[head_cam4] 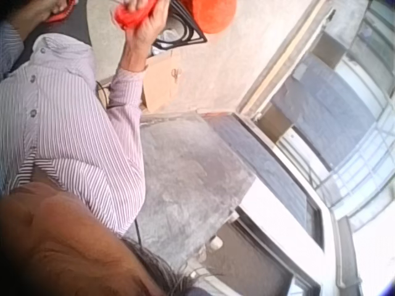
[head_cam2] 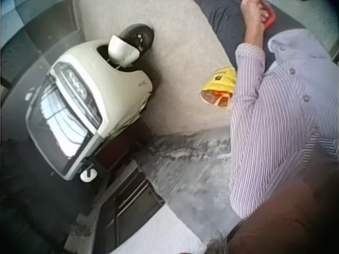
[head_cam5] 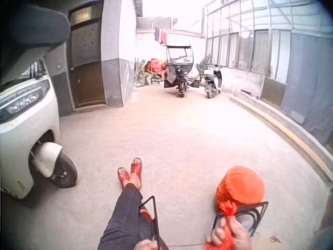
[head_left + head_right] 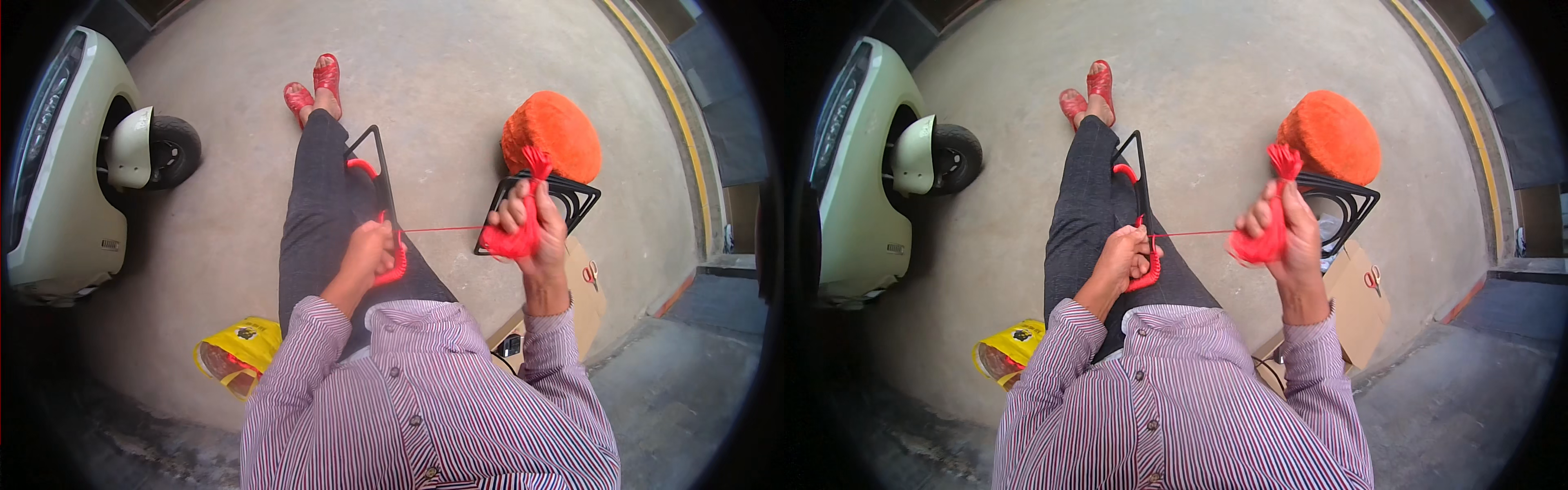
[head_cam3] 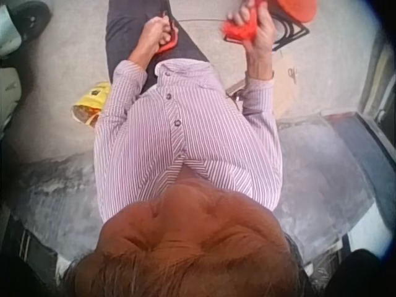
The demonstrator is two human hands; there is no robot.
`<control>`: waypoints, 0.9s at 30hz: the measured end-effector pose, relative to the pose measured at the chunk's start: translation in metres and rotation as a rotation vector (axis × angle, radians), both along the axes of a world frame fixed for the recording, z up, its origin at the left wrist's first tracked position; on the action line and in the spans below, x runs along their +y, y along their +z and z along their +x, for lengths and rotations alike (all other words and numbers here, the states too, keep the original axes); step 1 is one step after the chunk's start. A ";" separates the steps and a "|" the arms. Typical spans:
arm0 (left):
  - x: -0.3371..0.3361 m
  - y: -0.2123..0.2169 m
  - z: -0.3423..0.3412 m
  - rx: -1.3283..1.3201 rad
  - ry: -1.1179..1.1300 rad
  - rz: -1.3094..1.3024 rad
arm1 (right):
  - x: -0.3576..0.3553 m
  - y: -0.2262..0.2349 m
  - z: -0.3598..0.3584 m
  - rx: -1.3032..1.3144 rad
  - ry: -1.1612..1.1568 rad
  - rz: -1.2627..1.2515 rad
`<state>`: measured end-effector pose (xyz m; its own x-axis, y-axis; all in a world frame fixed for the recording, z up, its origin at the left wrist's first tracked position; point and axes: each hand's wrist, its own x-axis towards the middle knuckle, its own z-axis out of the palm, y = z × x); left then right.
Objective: The person is winding a length of red string around their hand and a red plastic component of a piece of furniture.
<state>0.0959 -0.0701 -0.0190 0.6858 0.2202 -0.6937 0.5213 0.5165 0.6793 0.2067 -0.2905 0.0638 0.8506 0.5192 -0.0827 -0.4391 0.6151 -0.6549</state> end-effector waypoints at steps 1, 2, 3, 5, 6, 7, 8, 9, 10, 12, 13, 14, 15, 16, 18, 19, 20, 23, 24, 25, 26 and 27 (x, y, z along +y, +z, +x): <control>0.003 -0.006 0.001 0.011 -0.043 -0.042 | -0.006 0.007 -0.005 -0.001 0.003 -0.004; 0.003 -0.012 0.001 0.008 -0.038 -0.045 | -0.012 0.019 -0.015 -0.032 0.112 -0.116; 0.003 -0.017 0.000 -0.021 -0.031 -0.122 | -0.017 0.034 -0.028 -0.062 0.224 -0.229; 0.005 -0.020 -0.001 -0.052 -0.024 -0.201 | -0.025 0.055 -0.057 -0.074 0.168 -0.413; 0.008 -0.018 -0.004 -0.050 0.005 -0.266 | -0.039 0.056 -0.058 -0.079 0.167 -0.451; 0.009 -0.017 -0.006 -0.047 0.035 -0.331 | -0.046 0.054 -0.053 -0.085 0.114 -0.488; 0.010 -0.020 -0.008 -0.049 0.033 -0.326 | -0.051 0.048 -0.045 -0.094 0.057 -0.520; 0.010 -0.025 -0.009 -0.055 0.010 -0.312 | -0.056 0.036 -0.035 -0.093 -0.008 -0.435; 0.011 -0.029 -0.011 -0.061 -0.011 -0.297 | -0.058 0.030 -0.025 -0.096 -0.006 -0.434; 0.002 -0.019 -0.012 -0.050 0.012 -0.155 | -0.061 0.017 -0.008 -0.024 -0.202 -0.141; -0.001 -0.015 -0.012 -0.041 0.031 -0.013 | -0.062 -0.002 0.003 -0.049 -0.221 -0.054; -0.001 -0.018 -0.014 -0.042 0.032 -0.013 | -0.056 -0.016 0.005 -0.049 -0.220 -0.053; -0.001 -0.024 -0.017 -0.208 -0.034 0.385 | -0.043 -0.029 0.003 0.035 -0.181 -0.143; -0.002 -0.031 -0.021 -0.373 -0.101 0.781 | -0.031 -0.040 -0.001 0.120 -0.143 -0.233; -0.009 0.013 -0.021 -0.423 -0.203 0.946 | -0.006 -0.054 -0.030 0.099 0.106 -0.384; -0.016 0.038 -0.019 -0.652 -0.286 1.115 | 0.007 -0.060 -0.044 0.056 0.267 -0.404; -0.021 0.050 -0.017 -0.884 -0.366 1.280 | 0.020 -0.062 -0.055 0.010 0.434 -0.420; -0.026 0.048 -0.027 -0.736 -0.300 0.573 | 0.058 -0.036 -0.086 0.367 0.339 -0.250; -0.014 0.057 -0.031 -0.352 -0.275 0.120 | 0.055 -0.045 -0.079 0.370 0.330 -0.245; -0.008 0.061 -0.028 -0.445 -0.107 0.043 | 0.047 -0.063 -0.064 0.147 0.506 -0.426; -0.001 0.063 -0.025 -0.535 0.072 -0.033 | 0.043 -0.073 -0.050 -0.086 0.685 -0.603; 0.010 0.064 -0.021 -0.620 -0.002 0.333 | 0.042 -0.066 -0.039 -0.101 0.646 -0.487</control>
<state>0.0749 -0.0601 0.0453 0.9338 0.3509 -0.0701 -0.0128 0.2285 0.9735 0.1680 -0.2485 -0.0025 0.4106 0.8357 -0.3646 -0.5345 -0.1033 -0.8388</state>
